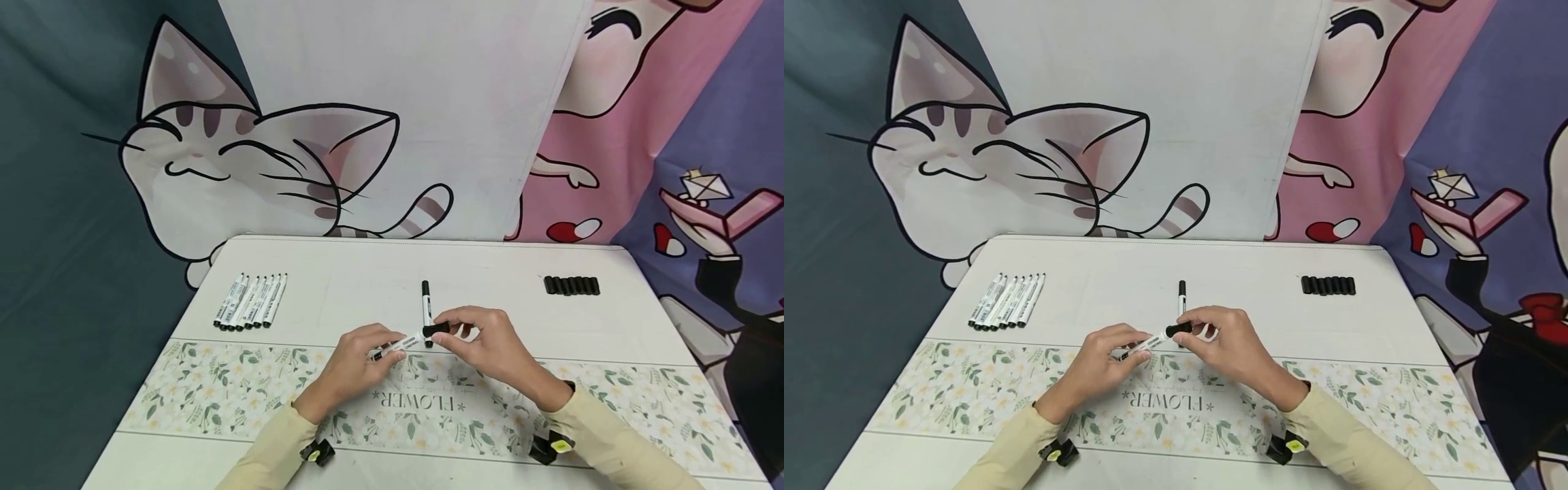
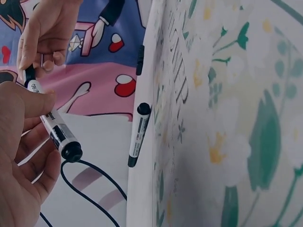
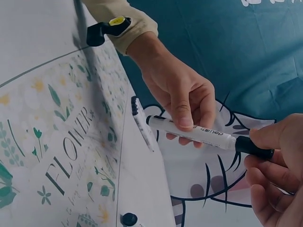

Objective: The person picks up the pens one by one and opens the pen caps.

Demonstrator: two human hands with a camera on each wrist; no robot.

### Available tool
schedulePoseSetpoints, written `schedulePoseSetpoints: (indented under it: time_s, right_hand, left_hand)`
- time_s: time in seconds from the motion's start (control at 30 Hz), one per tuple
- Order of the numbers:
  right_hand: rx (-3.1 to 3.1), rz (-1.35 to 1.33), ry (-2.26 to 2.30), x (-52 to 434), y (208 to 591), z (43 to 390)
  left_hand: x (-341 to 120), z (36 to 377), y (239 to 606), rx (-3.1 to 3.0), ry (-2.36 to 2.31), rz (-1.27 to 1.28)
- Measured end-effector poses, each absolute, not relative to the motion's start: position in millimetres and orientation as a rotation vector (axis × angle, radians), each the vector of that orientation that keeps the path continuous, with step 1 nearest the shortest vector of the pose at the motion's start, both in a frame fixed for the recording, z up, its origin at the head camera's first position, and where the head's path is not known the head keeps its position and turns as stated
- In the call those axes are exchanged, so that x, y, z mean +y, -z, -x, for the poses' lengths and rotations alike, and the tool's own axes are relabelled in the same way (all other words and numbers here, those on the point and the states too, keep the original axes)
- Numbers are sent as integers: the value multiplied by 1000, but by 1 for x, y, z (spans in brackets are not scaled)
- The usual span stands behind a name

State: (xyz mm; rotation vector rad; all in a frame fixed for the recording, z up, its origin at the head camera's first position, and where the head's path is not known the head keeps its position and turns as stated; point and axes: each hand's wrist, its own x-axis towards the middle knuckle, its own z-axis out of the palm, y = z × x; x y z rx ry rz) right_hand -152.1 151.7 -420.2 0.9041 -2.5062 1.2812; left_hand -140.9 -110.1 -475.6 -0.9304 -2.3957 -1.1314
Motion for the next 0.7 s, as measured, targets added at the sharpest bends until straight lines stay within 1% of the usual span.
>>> schedulePoseSetpoints:
  time_s: [0.33, 0.7]
  right_hand:
    - [-2487, -800, -1276, 159, 418, 152]
    - [-2483, -659, -1284, 179, 418, 159]
  left_hand:
    - [-122, 142, 474, -2440, 1042, 871]
    - [-150, 146, 467, -2590, 1091, 584]
